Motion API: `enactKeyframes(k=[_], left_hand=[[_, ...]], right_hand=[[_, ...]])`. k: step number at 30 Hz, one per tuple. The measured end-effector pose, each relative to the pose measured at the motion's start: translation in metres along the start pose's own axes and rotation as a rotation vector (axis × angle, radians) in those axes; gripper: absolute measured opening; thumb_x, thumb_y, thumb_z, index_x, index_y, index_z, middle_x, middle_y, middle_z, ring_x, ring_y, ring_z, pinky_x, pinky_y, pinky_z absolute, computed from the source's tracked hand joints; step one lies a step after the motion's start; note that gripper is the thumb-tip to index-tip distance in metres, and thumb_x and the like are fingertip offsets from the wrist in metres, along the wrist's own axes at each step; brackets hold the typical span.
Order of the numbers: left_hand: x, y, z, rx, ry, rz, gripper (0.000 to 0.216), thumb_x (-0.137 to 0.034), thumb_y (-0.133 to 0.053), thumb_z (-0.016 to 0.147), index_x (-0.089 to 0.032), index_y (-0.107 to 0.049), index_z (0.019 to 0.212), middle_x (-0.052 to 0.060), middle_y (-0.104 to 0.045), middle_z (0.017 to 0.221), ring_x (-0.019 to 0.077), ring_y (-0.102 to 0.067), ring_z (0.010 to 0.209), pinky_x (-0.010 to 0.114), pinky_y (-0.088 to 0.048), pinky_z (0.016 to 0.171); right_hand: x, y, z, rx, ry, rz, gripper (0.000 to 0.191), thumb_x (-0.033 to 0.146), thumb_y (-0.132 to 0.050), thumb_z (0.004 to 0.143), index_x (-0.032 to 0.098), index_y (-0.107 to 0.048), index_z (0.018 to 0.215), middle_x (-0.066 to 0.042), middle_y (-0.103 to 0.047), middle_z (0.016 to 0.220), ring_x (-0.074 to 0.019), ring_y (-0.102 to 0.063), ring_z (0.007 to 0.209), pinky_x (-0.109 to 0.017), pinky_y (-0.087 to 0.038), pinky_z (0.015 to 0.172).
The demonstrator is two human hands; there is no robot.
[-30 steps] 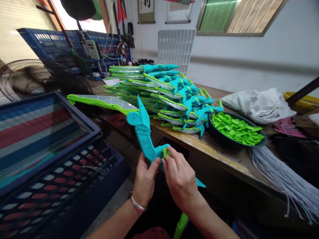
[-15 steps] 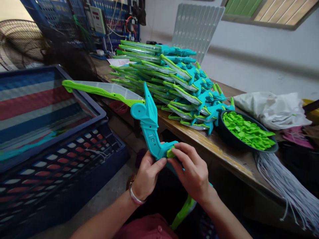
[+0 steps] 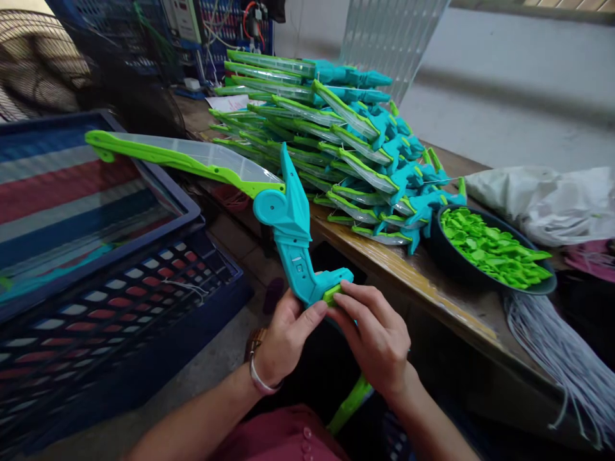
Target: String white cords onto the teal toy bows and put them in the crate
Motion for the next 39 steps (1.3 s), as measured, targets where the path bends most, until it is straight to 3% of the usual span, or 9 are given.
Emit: enactKeyframes(k=[4,7,10,12,14,18,22,34,39], left_hand=[[-0.007,-0.006,0.004,-0.005,-0.035,0.100,0.034,-0.033,-0.073,0.089,-0.026,-0.073,0.123,0.006,-0.071,0.131,0.0315,-0.063,0.126,0.046,-0.043,0.115],[-0.011,-0.007,0.008,0.022,-0.041,0.172,0.032,-0.033,-0.071,0.091,-0.024,-0.075,0.121,0.007,-0.072,0.129,0.0307,-0.064,0.124,0.043,-0.045,0.113],[-0.010,-0.004,0.008,0.027,-0.026,0.199,0.033,-0.033,-0.071,0.091,-0.023,-0.074,0.122,0.008,-0.073,0.128,0.0310,-0.065,0.122,0.045,-0.044,0.114],[-0.009,-0.003,0.007,0.032,-0.007,0.193,0.033,-0.033,-0.072,0.090,-0.022,-0.074,0.122,0.009,-0.073,0.126,0.0318,-0.066,0.121,0.045,-0.043,0.114],[-0.009,-0.004,0.005,0.059,-0.011,0.210,0.034,-0.032,-0.073,0.089,-0.022,-0.075,0.121,0.009,-0.074,0.125,0.0323,-0.066,0.121,0.045,-0.045,0.113],[-0.011,-0.007,0.002,0.082,-0.061,0.313,0.032,-0.028,-0.076,0.085,-0.024,-0.077,0.117,0.008,-0.075,0.122,0.0319,-0.067,0.117,0.043,-0.046,0.111],[-0.009,-0.006,0.002,0.038,-0.093,0.427,0.031,-0.026,-0.076,0.084,-0.026,-0.078,0.115,0.006,-0.077,0.117,0.0311,-0.069,0.112,0.043,-0.047,0.109],[-0.001,-0.025,0.012,0.172,-0.131,0.569,0.028,-0.029,-0.077,0.083,-0.026,-0.080,0.110,0.006,-0.079,0.110,0.0311,-0.071,0.107,0.039,-0.051,0.104],[0.009,-0.030,0.017,0.153,-0.071,0.579,0.028,-0.032,-0.086,0.073,-0.026,-0.082,0.100,0.004,-0.080,0.102,0.0301,-0.073,0.100,0.037,-0.055,0.098]], right_hand=[[0.004,-0.002,-0.007,-0.004,0.037,0.010,0.042,0.005,-0.069,0.090,0.017,-0.062,0.130,-0.016,-0.065,0.119,-0.0231,-0.067,0.102,-0.038,-0.063,0.081],[0.003,0.001,-0.003,0.017,-0.024,0.063,0.037,0.003,-0.065,0.091,0.021,-0.065,0.124,-0.012,-0.067,0.114,-0.0208,-0.067,0.100,-0.036,-0.062,0.079],[-0.009,0.011,0.009,-0.008,-0.175,0.116,0.034,0.013,-0.072,0.089,0.024,-0.065,0.121,-0.009,-0.067,0.114,-0.0222,-0.064,0.105,-0.038,-0.060,0.085],[-0.025,0.016,0.017,0.015,-0.335,0.225,0.051,0.029,-0.080,0.084,0.024,-0.060,0.131,-0.011,-0.062,0.128,-0.0259,-0.061,0.116,-0.041,-0.059,0.090],[-0.040,0.011,0.022,0.185,-0.514,0.493,0.060,0.041,-0.083,0.080,0.022,-0.059,0.131,-0.012,-0.062,0.130,-0.0267,-0.062,0.116,-0.039,-0.059,0.088],[-0.045,-0.004,0.016,0.488,-0.819,1.009,0.045,0.044,-0.083,0.077,0.018,-0.066,0.108,-0.004,-0.071,0.092,-0.0175,-0.068,0.082,-0.027,-0.057,0.069],[-0.045,-0.002,0.012,0.383,-0.865,0.976,0.042,0.041,-0.084,0.075,0.017,-0.069,0.105,-0.002,-0.068,0.088,-0.0134,-0.061,0.076,-0.023,-0.051,0.065],[-0.049,0.013,-0.014,0.212,-0.993,1.041,0.042,0.039,-0.086,0.068,0.017,-0.067,0.098,0.000,-0.067,0.082,-0.0124,-0.058,0.072,-0.023,-0.049,0.065],[-0.045,0.032,-0.019,0.134,-0.924,0.819,0.032,0.034,-0.082,0.075,0.018,-0.070,0.099,0.000,-0.067,0.085,-0.0128,-0.059,0.077,-0.023,-0.050,0.069]])
Point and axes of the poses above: each hand's wrist, its own z-axis towards the middle knuckle, its own y-axis out of the back of the hand, x = y × z, the point moved 5 cm from there along z, towards the middle knuckle
